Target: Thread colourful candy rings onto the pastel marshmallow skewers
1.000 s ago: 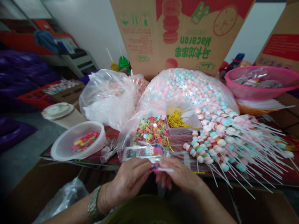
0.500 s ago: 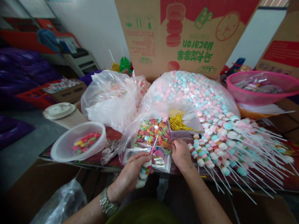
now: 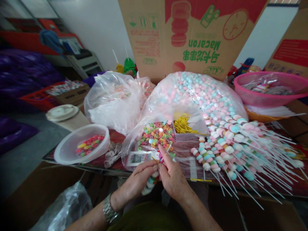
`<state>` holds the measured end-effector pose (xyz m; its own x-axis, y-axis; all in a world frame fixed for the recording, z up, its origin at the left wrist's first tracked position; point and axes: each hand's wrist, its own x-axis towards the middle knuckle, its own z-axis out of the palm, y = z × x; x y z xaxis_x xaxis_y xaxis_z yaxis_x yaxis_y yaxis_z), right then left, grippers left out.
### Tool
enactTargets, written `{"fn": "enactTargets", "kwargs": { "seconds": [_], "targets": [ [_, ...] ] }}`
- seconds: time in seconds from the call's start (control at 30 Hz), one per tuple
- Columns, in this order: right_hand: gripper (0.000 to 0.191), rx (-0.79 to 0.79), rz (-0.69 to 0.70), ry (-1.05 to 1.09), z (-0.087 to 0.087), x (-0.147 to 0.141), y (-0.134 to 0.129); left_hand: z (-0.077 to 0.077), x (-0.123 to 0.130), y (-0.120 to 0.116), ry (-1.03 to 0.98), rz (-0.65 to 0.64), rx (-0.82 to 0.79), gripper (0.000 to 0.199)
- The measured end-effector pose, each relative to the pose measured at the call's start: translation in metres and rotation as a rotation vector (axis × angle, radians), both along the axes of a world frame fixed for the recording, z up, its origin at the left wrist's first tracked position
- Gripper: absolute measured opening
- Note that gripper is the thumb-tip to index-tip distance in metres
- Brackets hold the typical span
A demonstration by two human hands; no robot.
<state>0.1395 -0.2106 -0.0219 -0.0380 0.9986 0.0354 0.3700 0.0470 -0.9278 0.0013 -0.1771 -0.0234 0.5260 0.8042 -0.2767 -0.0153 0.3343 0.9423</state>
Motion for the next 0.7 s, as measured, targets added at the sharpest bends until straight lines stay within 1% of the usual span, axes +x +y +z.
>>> {"fn": "enactTargets", "kwargs": {
  "seconds": [0.07, 0.13, 0.2, 0.23, 0.27, 0.3, 0.33, 0.37, 0.4, 0.43, 0.47, 0.5, 0.53, 0.57, 0.6, 0.63, 0.7],
  "targets": [
    [0.056, 0.034, -0.036, -0.075, -0.006, -0.002, -0.003, -0.001, -0.001, -0.002, -0.003, 0.026, 0.005, 0.029],
    [0.062, 0.094, -0.135, -0.111, -0.011, -0.006, -0.007, 0.0, 0.0, -0.003, -0.03, 0.094, -0.033, 0.035],
    [0.065, 0.138, -0.276, -0.033, -0.012, -0.009, -0.011, 0.002, 0.001, -0.002, -0.091, 0.144, -0.108, 0.037],
    [0.061, 0.153, -0.303, 0.018, -0.009, -0.009, -0.013, 0.003, 0.0, -0.001, -0.129, 0.15, -0.156, 0.036],
    [0.051, 0.166, -0.267, 0.053, -0.005, -0.006, -0.015, 0.004, -0.002, 0.0, -0.164, 0.124, -0.216, 0.035],
    [0.036, 0.179, -0.173, 0.06, 0.002, -0.003, -0.017, 0.005, -0.004, 0.001, -0.195, 0.061, -0.285, 0.033],
    [0.021, 0.191, -0.033, 0.04, 0.01, 0.002, -0.018, 0.005, -0.006, 0.002, -0.221, -0.031, -0.357, 0.032],
    [0.015, 0.206, 0.128, 0.01, 0.019, 0.008, -0.019, 0.005, -0.008, 0.002, -0.246, -0.141, -0.427, 0.033],
    [0.018, 0.222, 0.275, -0.013, 0.027, 0.013, -0.019, 0.005, -0.011, 0.002, -0.272, -0.251, -0.49, 0.036],
    [0.02, 0.233, 0.387, -0.019, 0.033, 0.018, -0.02, 0.005, -0.012, 0.001, -0.304, -0.342, -0.537, 0.04],
    [0.02, 0.242, 0.451, -0.012, 0.037, 0.021, -0.02, 0.005, -0.013, 0.001, -0.339, -0.396, -0.564, 0.043],
    [0.02, 0.252, 0.466, -0.008, 0.038, 0.023, -0.019, 0.005, -0.012, 0.0, -0.369, -0.405, -0.571, 0.046],
    [0.02, 0.267, 0.431, -0.017, 0.038, 0.023, -0.018, 0.006, -0.011, -0.001, -0.386, -0.383, -0.562, 0.047],
    [0.022, 0.285, 0.355, -0.049, 0.036, 0.022, -0.018, 0.008, -0.01, -0.002, -0.384, -0.335, -0.535, 0.048],
    [0.024, 0.311, 0.258, -0.104, 0.034, 0.02, -0.016, 0.01, -0.007, -0.002, -0.359, -0.261, -0.479, 0.046],
    [0.027, 0.359, 0.156, -0.178, 0.032, 0.017, -0.015, 0.014, -0.005, -0.002, -0.312, -0.16, -0.389, 0.045],
    [0.028, 0.507, -0.02, -0.364, 0.032, 0.008, -0.014, 0.025, -0.001, 0.0, -0.181, 0.121, -0.107, 0.048]
  ]
}}
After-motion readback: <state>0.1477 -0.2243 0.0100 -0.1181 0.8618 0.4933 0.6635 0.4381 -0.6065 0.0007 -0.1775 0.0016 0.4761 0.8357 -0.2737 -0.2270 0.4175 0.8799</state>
